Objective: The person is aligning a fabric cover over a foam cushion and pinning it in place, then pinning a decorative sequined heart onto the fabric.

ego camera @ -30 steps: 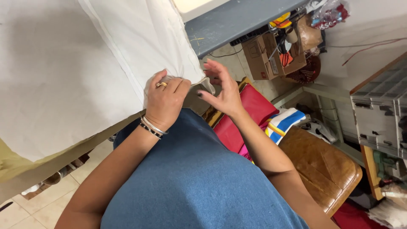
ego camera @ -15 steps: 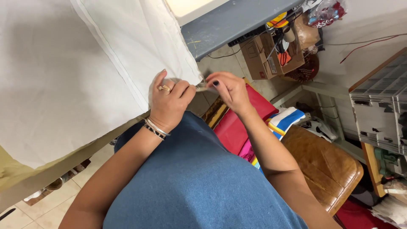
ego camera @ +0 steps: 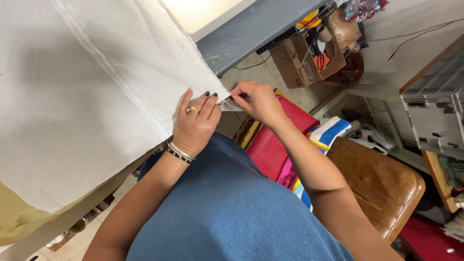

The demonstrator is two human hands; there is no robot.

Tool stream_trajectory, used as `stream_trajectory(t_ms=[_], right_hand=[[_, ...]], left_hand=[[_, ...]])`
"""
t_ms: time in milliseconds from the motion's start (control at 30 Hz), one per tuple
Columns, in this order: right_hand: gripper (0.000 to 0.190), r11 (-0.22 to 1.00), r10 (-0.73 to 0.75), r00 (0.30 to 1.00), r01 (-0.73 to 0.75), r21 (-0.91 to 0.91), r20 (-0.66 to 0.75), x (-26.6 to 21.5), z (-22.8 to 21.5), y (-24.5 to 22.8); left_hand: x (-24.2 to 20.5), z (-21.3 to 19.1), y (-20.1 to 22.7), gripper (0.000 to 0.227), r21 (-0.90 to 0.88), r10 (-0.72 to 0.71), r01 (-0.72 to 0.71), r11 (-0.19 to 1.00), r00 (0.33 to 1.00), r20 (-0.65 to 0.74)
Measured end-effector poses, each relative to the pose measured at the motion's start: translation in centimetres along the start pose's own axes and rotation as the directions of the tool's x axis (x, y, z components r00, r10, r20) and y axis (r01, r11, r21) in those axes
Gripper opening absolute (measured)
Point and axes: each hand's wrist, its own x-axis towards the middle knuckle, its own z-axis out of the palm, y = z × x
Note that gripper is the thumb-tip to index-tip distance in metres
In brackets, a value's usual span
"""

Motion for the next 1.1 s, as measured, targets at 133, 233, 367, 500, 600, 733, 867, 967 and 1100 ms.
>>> stream_trajectory(t_ms=[133, 233, 367, 500, 600, 733, 867, 967, 1100], right_hand=[[0.003, 1.000, -0.014, 1.000, 0.014, 0.020, 0.017, -0.6, -0.8, -0.6], [0.003, 0.998, -0.051, 0.999, 0.050, 0.049, 0.019, -0.7, -0.8, -0.6], [0.007, 0.990, -0.053, 0.998, 0.049, 0.132, 0.024, -1.0, -1.5, -1.1], [0.017, 0.967, 0.003, 1.000, -0.008, 0.253, 0.019, -1.2, -2.3, -1.4], [0.047, 0.966, -0.031, 0.999, 0.027, 0.257, 0.015, -0.9, -1.7, -2.1], [0.021, 0.971, 0.119, 0.993, -0.120, 0.204, 0.018, -0.6, 0.7, -0.3], [0.017, 0.971, 0.201, 0.970, -0.179, 0.159, -0.136, -1.6, 3.3, 0.8], [0.007, 0.985, -0.174, 0.902, 0.156, -0.077, -0.394, -2.7, 4.0, 0.9], [0.005, 0.963, -0.271, 0.855, 0.236, -0.133, -0.443, -3.5, 4.9, 2.4]], left_hand=[[-0.2, 0.1, -0.1, 0.007, 0.044, -0.009, 0.008, 0.999, 1.000, 0.022], [-0.1, 0.4, -0.2, 0.006, 0.056, -0.019, 0.017, 0.998, 0.999, 0.032], [-0.5, 0.5, -0.1, 0.007, 0.037, -0.035, 0.033, 0.999, 0.998, 0.051], [-0.4, 0.6, -0.3, 0.011, 0.016, -0.050, 0.049, 0.999, 0.998, 0.040], [-0.8, 0.9, -0.4, 0.014, -0.010, -0.062, 0.062, 0.998, 0.997, 0.043], [-0.9, 1.5, -0.5, 0.012, 0.001, -0.089, 0.089, 0.996, 0.992, 0.087], [0.9, 0.1, -0.7, 0.013, 0.022, -0.134, 0.133, 0.991, 0.965, 0.223], [0.9, -0.1, -1.1, 0.015, -0.007, -0.107, 0.113, 0.994, 0.957, 0.269], [1.2, -0.6, -1.4, 0.019, -0.039, -0.067, 0.084, 0.996, 0.941, 0.333]])
